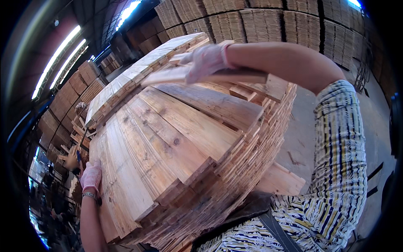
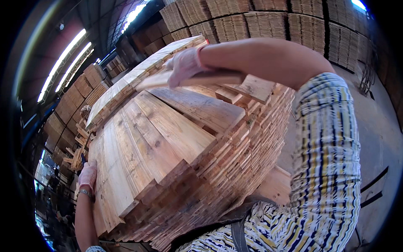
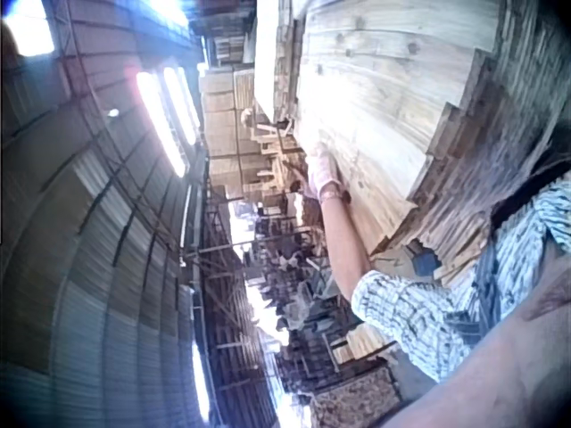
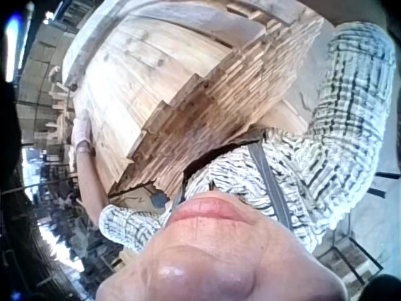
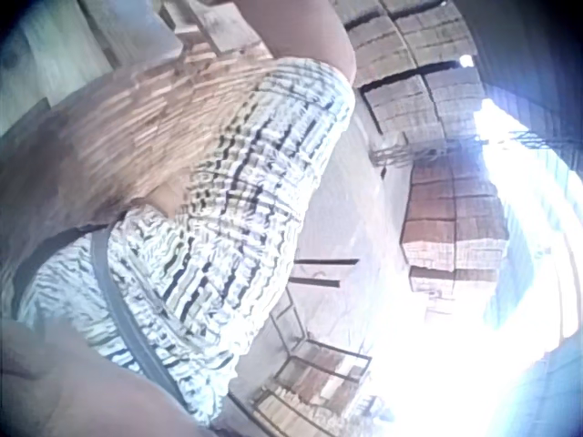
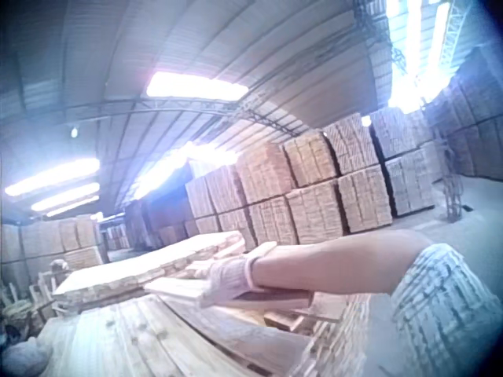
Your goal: The person repeatedly picks up wooden planks from a large pile and places them onto a growing stack. They handle the planks one at a time, aligning them carefully to build a neat pile in a warehouse setting.
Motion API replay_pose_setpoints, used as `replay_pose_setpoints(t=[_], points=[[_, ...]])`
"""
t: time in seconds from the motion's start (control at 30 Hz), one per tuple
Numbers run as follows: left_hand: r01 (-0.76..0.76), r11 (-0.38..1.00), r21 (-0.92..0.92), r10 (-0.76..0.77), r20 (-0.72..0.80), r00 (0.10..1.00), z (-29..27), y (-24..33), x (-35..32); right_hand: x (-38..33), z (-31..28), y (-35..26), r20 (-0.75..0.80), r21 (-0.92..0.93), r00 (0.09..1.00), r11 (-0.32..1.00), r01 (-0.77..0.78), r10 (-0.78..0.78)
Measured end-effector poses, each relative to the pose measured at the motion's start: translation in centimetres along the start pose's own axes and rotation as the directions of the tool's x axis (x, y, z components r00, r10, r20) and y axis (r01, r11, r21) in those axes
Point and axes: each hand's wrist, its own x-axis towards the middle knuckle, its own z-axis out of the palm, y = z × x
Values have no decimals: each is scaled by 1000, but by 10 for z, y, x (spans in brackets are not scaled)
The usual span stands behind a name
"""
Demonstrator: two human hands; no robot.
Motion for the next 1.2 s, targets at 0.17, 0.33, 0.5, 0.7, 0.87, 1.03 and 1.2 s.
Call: replay_pose_setpoints(t=[0.17,0.33,0.5,0.7,0.87,1.03,1.2], points=[[-29,999,-35,29,14,999,1,19,0,34,-35,121,33,-235,992,966,-110,121],[-22,1000,6,22,-16,1000,4,5,0,23,12,196,112,83,971,971,-223,213],[7,1000,-6,-7,-26,1000,3,1,-2,34,18,224,94,122,958,951,-283,272],[-20,999,24,22,-71,997,-3,17,-6,34,30,265,-16,-21,891,891,-454,454],[-13,1000,-10,12,-42,999,-2,23,-9,37,13,207,-60,-154,889,876,-457,453],[-80,992,-96,83,28,996,8,-15,16,40,52,109,91,-239,981,960,-145,171],[-34,998,-53,34,1,999,6,4,5,39,40,120,110,-79,968,972,-219,227]])
